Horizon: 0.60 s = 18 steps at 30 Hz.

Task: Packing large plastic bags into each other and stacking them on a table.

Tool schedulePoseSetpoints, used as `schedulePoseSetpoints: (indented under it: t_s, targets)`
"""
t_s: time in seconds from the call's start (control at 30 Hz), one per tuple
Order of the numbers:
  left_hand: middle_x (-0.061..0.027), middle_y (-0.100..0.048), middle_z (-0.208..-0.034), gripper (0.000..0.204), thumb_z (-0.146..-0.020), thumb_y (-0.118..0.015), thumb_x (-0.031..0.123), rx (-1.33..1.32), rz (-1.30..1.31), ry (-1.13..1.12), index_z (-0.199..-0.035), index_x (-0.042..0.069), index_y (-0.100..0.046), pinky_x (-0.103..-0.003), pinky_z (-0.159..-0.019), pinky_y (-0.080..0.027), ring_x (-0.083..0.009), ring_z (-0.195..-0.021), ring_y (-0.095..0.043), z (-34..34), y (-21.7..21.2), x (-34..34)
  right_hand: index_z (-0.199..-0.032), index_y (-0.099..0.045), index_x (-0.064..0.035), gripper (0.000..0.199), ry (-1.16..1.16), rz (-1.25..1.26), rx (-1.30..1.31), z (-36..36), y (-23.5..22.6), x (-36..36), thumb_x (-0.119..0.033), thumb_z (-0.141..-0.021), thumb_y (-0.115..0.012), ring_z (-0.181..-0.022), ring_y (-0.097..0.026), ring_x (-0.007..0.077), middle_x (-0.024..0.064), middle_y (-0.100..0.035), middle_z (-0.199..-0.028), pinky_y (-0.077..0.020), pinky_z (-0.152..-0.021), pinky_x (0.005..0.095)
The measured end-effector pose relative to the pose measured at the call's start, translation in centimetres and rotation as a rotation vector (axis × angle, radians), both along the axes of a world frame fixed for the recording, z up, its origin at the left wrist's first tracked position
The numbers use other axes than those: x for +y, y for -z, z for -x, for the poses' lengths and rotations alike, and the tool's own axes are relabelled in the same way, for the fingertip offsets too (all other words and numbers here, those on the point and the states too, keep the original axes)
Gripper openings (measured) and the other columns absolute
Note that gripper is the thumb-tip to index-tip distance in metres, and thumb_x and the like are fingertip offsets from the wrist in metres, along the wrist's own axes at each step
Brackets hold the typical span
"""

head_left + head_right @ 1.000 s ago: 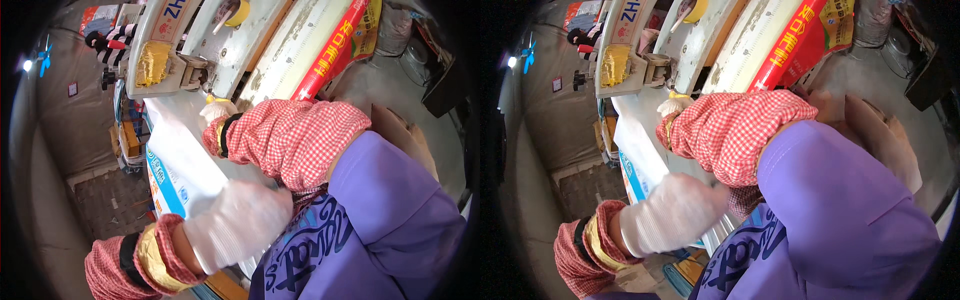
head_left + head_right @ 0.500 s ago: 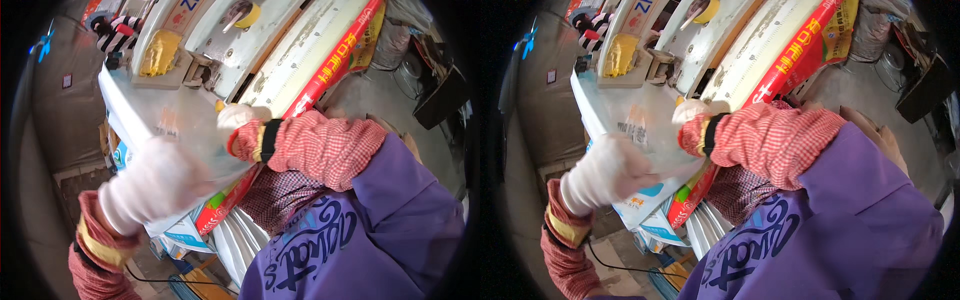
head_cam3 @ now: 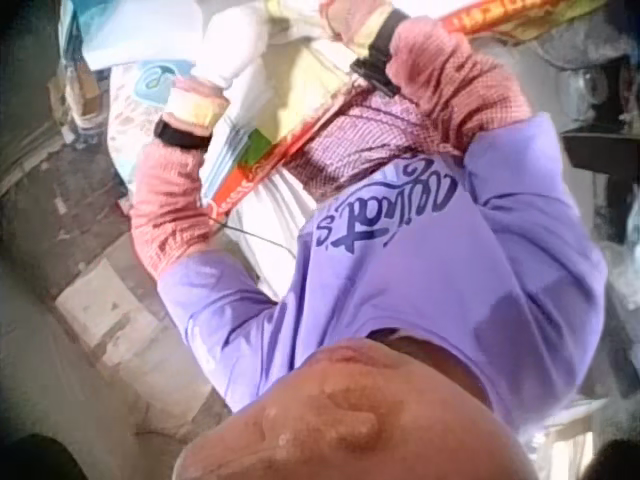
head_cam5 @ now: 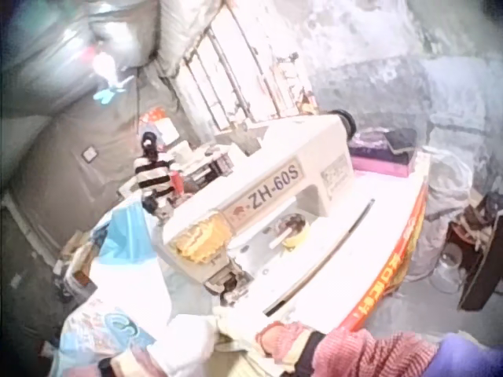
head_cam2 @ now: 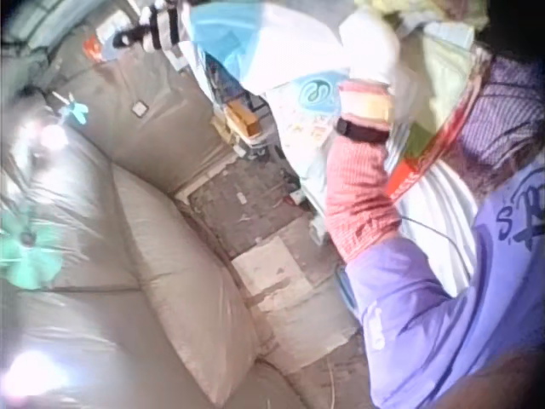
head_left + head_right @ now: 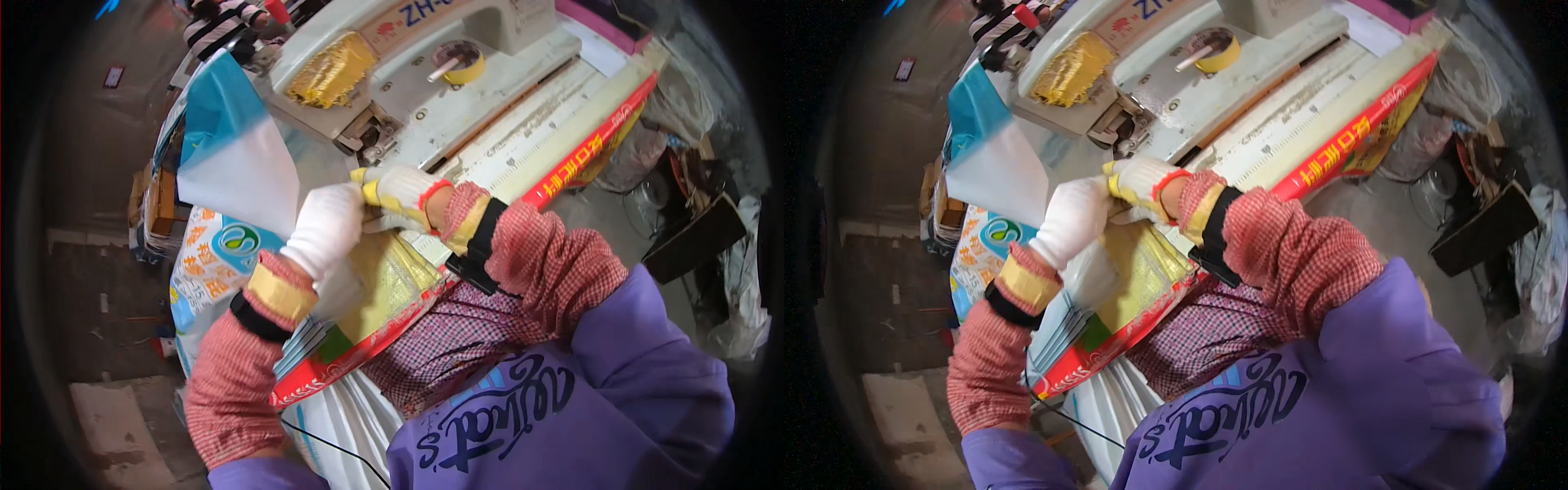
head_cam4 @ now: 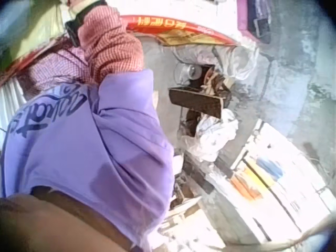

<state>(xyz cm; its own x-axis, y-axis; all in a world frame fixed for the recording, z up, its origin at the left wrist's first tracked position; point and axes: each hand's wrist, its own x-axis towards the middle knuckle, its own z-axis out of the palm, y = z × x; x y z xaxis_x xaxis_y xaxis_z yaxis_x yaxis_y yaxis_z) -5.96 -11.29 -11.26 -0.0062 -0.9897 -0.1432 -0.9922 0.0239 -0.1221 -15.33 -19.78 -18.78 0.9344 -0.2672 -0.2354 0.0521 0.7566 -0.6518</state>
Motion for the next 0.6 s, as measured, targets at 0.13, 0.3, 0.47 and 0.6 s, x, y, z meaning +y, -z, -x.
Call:
schedulePoseSetpoints:
  t_s: [0.13,0.3,0.47,0.6]
  targets:
    - [-0.0071,-0.056,-0.088,0.025,-0.091,-0.037,0.020,1.196,0.093,-0.641,-0.094,-0.001,-0.050,-0.029,-0.078,-0.041,-0.0173,-0.083,-0.052,-9.5,3.8,1.9,-0.121,-0.045,-0.0020,0.051,0.035,1.421,0.300,-1.5,-4.4,3.0,-0.019,-0.075,-0.060,-0.095,-0.058,0.0296,0.0188,-0.058,-0.105,-0.0467,-0.081,0.0362]
    - [-0.0141,-0.055,-0.068,0.006,-0.074,-0.053,0.012,0.096,0.106,-0.135,-0.072,0.007,-0.053,-0.042,-0.061,-0.043,-0.0343,-0.070,-0.055,-1.7,-9.5,8.6,-0.113,-0.052,0.0002,0.044,0.160,1.861,0.209,-4.5,-2.7,2.2,-0.014,-0.072,-0.056,-0.114,-0.046,0.0296,0.0201,-0.049,-0.122,-0.0374,-0.097,0.0342]
    - [-0.0175,-0.059,-0.100,0.018,-0.066,-0.063,-0.008,-0.752,0.781,0.120,-0.082,-0.001,-0.061,-0.034,-0.062,-0.049,-0.0282,-0.085,-0.059,1.2,-22.4,15.5,-0.091,-0.063,-0.0086,0.017,0.089,1.937,0.277,-8.2,-4.9,3.0,-0.009,-0.077,-0.052,-0.078,-0.059,0.0330,0.0155,-0.060,-0.088,-0.0476,-0.069,0.0384]
    - [-0.0127,-0.055,-0.105,0.051,-0.073,-0.061,-0.009,-0.124,1.134,-0.210,-0.121,0.000,-0.045,-0.024,-0.068,-0.048,-0.0126,-0.084,-0.054,-3.8,-21.2,20.5,-0.084,-0.059,-0.0008,0.015,0.101,1.562,-0.212,-5.8,-10.8,7.3,-0.015,-0.080,-0.056,-0.070,-0.059,0.0337,0.0218,-0.058,-0.078,-0.0446,-0.059,0.0392]
